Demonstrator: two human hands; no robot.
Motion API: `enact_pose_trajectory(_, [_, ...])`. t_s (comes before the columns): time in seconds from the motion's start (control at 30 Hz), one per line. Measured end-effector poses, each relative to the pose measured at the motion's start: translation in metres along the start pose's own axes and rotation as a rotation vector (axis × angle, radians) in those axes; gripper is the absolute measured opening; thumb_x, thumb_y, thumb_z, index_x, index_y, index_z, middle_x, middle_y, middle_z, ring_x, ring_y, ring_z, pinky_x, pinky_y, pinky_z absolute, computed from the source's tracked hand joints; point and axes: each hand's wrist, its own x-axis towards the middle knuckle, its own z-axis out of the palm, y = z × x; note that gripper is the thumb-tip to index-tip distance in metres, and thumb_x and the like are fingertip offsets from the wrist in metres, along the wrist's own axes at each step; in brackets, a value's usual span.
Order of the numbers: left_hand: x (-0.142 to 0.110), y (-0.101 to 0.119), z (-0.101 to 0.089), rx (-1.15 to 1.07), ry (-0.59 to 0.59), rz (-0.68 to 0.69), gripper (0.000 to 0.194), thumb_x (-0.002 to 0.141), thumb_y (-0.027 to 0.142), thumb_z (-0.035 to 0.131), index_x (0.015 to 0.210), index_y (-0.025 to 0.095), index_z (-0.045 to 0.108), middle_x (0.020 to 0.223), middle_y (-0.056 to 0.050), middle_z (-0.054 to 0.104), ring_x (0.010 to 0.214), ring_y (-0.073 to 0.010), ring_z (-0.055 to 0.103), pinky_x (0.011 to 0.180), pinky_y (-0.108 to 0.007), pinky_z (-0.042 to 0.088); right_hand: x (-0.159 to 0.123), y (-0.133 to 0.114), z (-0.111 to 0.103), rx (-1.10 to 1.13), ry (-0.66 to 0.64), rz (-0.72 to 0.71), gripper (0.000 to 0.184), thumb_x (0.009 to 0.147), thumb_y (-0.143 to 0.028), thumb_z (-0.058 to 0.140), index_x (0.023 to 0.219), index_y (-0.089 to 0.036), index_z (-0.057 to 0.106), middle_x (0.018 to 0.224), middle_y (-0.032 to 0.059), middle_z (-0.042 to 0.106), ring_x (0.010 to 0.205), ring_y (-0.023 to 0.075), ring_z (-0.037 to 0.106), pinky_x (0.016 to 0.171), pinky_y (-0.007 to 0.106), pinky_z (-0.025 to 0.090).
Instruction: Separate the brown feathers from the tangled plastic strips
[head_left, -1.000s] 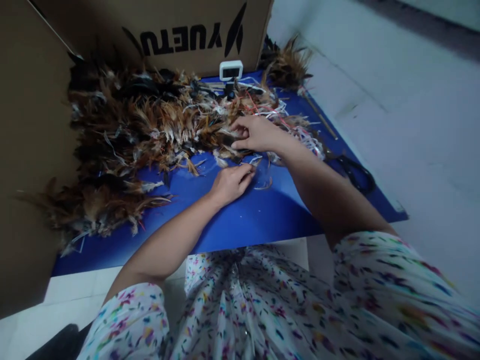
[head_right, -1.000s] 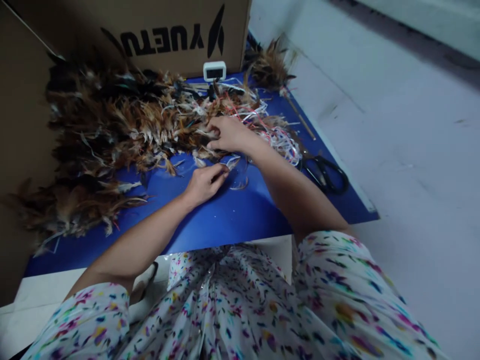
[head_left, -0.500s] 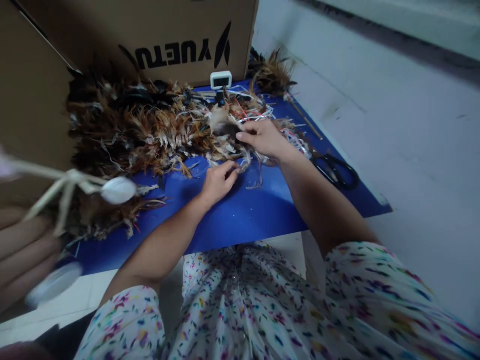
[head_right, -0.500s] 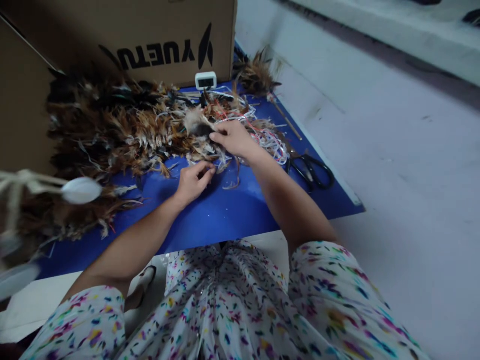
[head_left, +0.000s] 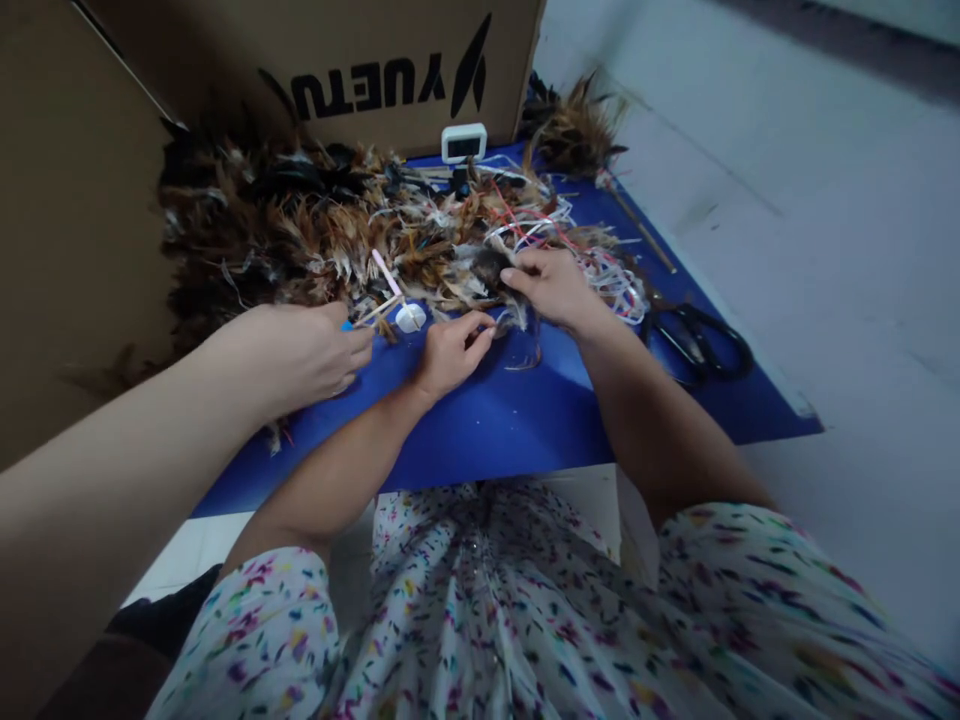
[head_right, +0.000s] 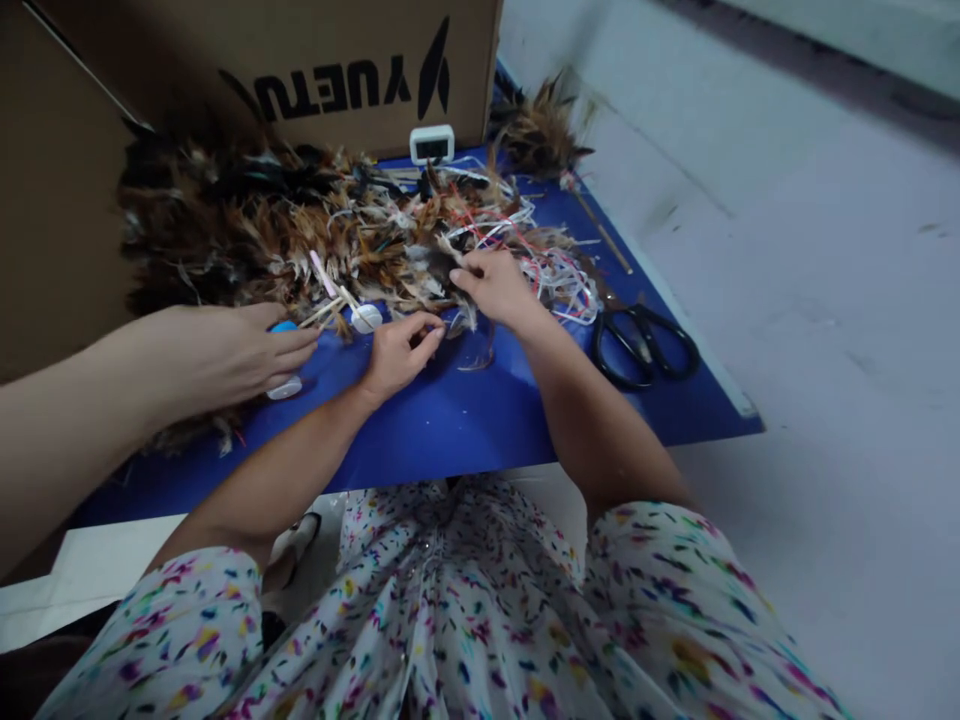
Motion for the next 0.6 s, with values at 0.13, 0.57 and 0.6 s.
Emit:
enact_pose_trajectory(0.13, [-0.002, 0.0, 0.001, 0.071, -0.033, 0.054, 0.012, 0.093, 0.022, 0.059, 0.094, 0.017, 0.07, 0.073, 0.0, 0.072, 0.065, -0.0118, 0.066, 0.066, -0.023, 0.048, -0.001, 0.004, 0.002, -0.037, 0.007, -0.011, 0.036, 0.082, -0.023, 0.063, 0.056, -0.02, 0.039, 0.057, -0.0055, 0.032, 0.06, 0.0103, 0.031, 0.062, 0.03, 0.024])
enact_pose_trajectory(0.57, [-0.005, 0.001, 0.003, 0.189, -0.161, 0.183, 0.02, 0.098, 0.025, 0.052, 0.098, 0.015, 0.07, 0.083, -0.006, 0.075, 0.073, -0.0143, 0.07, 0.071, -0.025, 0.052, -0.002, 0.019, 0.011, 0.054, 0.154, -0.016, 0.042, 0.088, -0.062, 0.06, 0.098, -0.022, 0.066, 0.076, 0.0026, 0.066, 0.066, 0.0168, 0.061, 0.063, 0.031, 0.047])
enact_pose_trajectory(0.6, [-0.006, 0.001, 0.003, 0.199, -0.171, 0.186, 0.021, 0.099, 0.025, 0.051, 0.099, 0.015, 0.07, 0.084, -0.006, 0.076, 0.074, -0.0145, 0.071, 0.071, -0.025, 0.053, -0.002, 0.019, 0.01, 0.022, 0.185, -0.037, 0.043, 0.09, -0.063, 0.056, 0.098, -0.022, 0.067, 0.076, 0.0032, 0.066, 0.068, 0.0178, 0.063, 0.064, 0.032, 0.049])
